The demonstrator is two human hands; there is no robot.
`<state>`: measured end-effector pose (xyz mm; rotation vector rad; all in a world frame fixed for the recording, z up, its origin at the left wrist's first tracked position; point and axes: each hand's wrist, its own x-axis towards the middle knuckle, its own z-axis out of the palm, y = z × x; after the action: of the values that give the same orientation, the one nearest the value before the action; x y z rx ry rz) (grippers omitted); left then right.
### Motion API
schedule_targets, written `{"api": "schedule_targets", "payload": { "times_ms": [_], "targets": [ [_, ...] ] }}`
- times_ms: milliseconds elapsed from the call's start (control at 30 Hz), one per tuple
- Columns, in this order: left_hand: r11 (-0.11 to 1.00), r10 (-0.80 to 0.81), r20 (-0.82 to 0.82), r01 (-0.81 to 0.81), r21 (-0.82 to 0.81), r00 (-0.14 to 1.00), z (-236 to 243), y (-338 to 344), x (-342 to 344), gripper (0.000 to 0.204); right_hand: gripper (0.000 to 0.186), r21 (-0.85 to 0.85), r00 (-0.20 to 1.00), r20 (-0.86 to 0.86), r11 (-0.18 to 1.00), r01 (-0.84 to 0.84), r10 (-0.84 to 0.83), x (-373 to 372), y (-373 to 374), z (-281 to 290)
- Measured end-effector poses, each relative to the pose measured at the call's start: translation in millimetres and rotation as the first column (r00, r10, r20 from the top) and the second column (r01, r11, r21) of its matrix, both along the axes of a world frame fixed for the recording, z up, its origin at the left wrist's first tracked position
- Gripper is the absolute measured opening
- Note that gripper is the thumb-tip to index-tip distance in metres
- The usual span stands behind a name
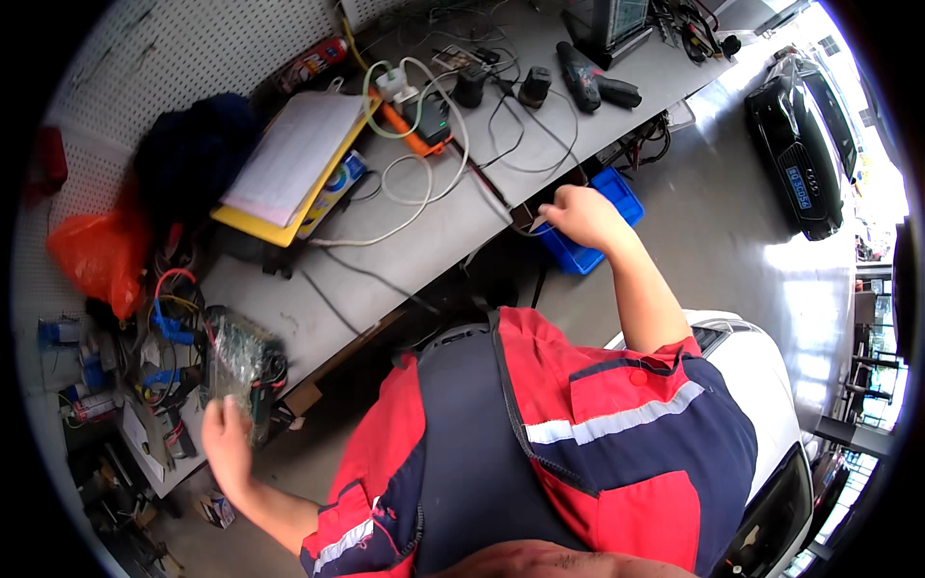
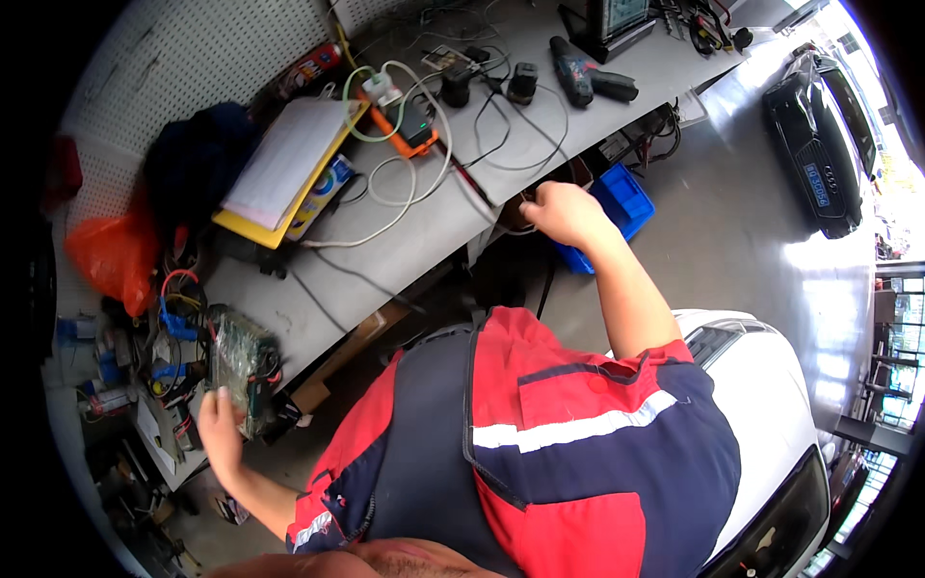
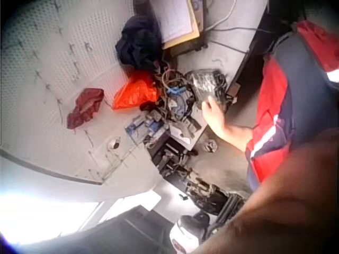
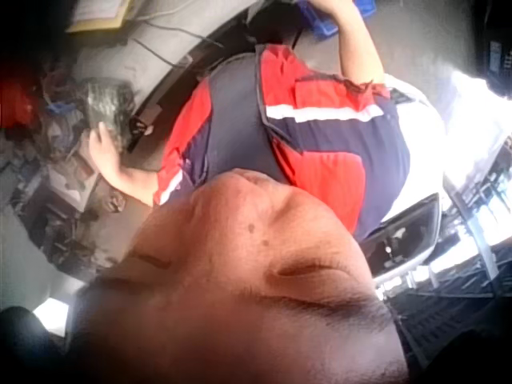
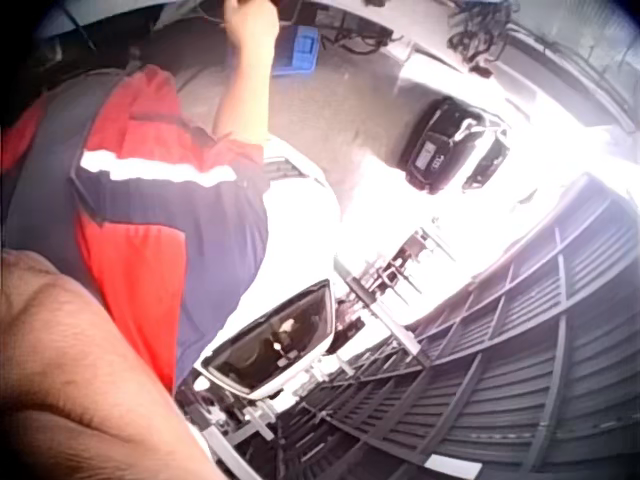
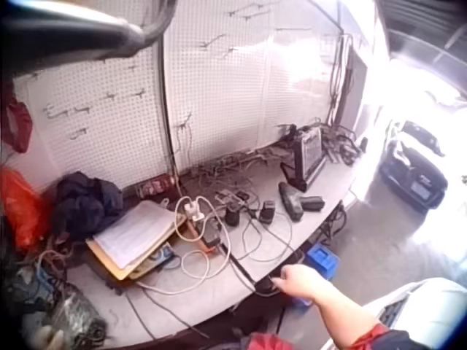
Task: The person carries a battery pack from the floor to a workbench. The person then plugs a charging cable into a drill battery, inserts the battery into a power drill to test it, detaches the battery, and connects a charging cable to it.
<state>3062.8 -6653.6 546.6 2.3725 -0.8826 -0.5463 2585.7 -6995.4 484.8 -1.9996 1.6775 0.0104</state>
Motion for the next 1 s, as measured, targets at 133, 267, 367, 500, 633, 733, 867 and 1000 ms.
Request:
{"api": "schedule_targets", "payload": {
  "times_ms": [133,267,367,500,633,733,867,1000],
  "targets": [
    [0.956,-0.284,0.022,0.282,0.077,0.959,-13.4,-88.8,-96.0,0.023,0.043,-0.191,0.911,0.245,0.904,0.382,-0.333,-66.1,-46.2,-64.8],
    [0.853,-0.518,-0.02,0.519,0.055,0.855,-30.0,-168.1,-194.2,0.024,0.03,0.47,0.607,0.637,0.864,0.181,-0.474,-87.0,-64.7,-90.8],
    [0.681,-0.73,-0.101,0.732,-0.022,0.676,-31.9,-203.8,-242.6,0.02,0.027,0.391,0.415,0.756,0.858,0.333,-0.506,-73.4,-65.7,-64.2],
    [0.61,-0.788,-0.237,0.775,-0.167,0.569,-44.6,-236.8,-259.4,0.042,0.02,0.051,0.443,0.894,0.997,0.057,-0.071,-43.1,-20.9,10.6],
    [0.851,-0.5,-0.856,0.258,-0.457,0.131,-48.1,-291.6,-277.3,0.066,0.02,-0.493,0.351,0.532,0.619,-0.611,0.77,-14.4,-0.7,27.2],
    [0.914,-0.393,-0.918,0.136,-0.382,0.058,-53.2,-312.2,-279.1,0.043,0.02,-0.374,0.409,0.443,0.579,-0.725,0.798,-8.1,20.3,16.9],
    [0.843,-0.512,-0.844,0.283,-0.457,0.162,-44.5,-298.8,-279.2,0.026,0.022,-0.178,0.446,0.583,0.642,-0.745,0.679,-20.4,24.6,-6.0],
    [0.204,-0.938,-0.344,0.881,-0.427,0.051,-16.4,-274.1,-283.5,0.023,0.061,0.327,0.354,0.924,0.784,-0.527,-0.148,-35.7,20.6,-17.3]
  ]
}}
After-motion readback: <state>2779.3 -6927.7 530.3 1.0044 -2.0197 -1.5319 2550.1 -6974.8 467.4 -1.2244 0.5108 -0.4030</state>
